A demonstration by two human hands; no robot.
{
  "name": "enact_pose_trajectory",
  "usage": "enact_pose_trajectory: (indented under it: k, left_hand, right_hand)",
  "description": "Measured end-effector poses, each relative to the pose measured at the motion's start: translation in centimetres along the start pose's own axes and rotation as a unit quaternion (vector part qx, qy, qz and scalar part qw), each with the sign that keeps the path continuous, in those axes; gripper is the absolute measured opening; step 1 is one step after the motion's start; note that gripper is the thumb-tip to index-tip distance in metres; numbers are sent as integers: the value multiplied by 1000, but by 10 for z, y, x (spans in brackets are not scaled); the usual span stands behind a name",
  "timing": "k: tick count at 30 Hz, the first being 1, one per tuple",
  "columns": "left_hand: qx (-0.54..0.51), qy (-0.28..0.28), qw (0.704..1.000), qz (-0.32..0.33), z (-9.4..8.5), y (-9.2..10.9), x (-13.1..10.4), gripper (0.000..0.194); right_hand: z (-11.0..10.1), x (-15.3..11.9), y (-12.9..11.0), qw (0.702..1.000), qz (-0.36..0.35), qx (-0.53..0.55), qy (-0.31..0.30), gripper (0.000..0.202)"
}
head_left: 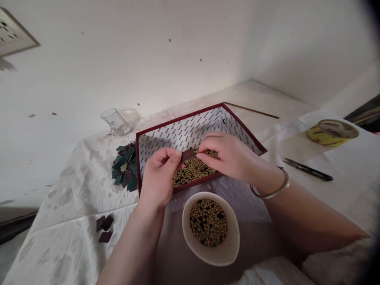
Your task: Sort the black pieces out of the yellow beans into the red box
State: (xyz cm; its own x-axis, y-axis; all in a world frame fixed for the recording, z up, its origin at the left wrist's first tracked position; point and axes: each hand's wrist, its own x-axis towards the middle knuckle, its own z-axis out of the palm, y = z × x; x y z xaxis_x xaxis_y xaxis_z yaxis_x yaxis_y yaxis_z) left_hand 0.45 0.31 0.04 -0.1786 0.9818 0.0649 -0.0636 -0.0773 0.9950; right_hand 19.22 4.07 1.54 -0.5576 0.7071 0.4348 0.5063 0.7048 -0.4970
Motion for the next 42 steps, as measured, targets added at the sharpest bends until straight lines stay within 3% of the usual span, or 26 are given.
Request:
enact_pose_trajectory:
  k: [2, 4, 9, 15, 20, 25, 30, 35, 38, 40, 42]
  left_hand:
    - [-3, 6, 1000, -4, 0, -2, 0, 16]
    - [-9, 5, 1000, -4, 1, -2, 0, 15]
    - [-15, -1, 1000, -6, 1, -3, -2, 15]
    - [-12, -1, 1000, -3, 1, -5, -3, 15]
    - [-14, -3, 1000, -8, 0, -5, -3, 17]
    - [-14, -11, 1000, -7, 0, -6, -4, 18]
    - [-18, -2, 1000, 2, -1, -8, -1, 19]
    - [-18, -1, 1000, 7, -3, -9, -1, 18]
    - [-20, 6, 1000, 4, -2, -7, -2, 18]
    - [-23, 4, 1000, 1, -2, -5, -2, 18]
    - [-27, -6, 1000, -4, -1, -3, -1, 17]
  right_hand:
    - [8, 3, 13, 994, 78, -46, -66, 11]
    - [13, 3, 18, 982, 109, -58, -146, 10]
    - [13, 2, 12, 970, 95, -76, -209, 9]
    - [10, 20, 8, 906, 88, -118, -396, 22]
    - [14, 31, 7, 878, 91, -129, -452, 23]
    - [17, 32, 11, 876, 89, -89, -466, 17]
    - [20, 28, 19, 919, 103, -55, -378, 13]
    - [16, 24, 19, 971, 132, -72, -185, 10]
    - [14, 19, 11, 987, 147, -63, 8, 14]
    - [15, 14, 1, 981, 100, -29, 163, 11]
    - [19, 9, -10, 968, 17, 2, 251, 9]
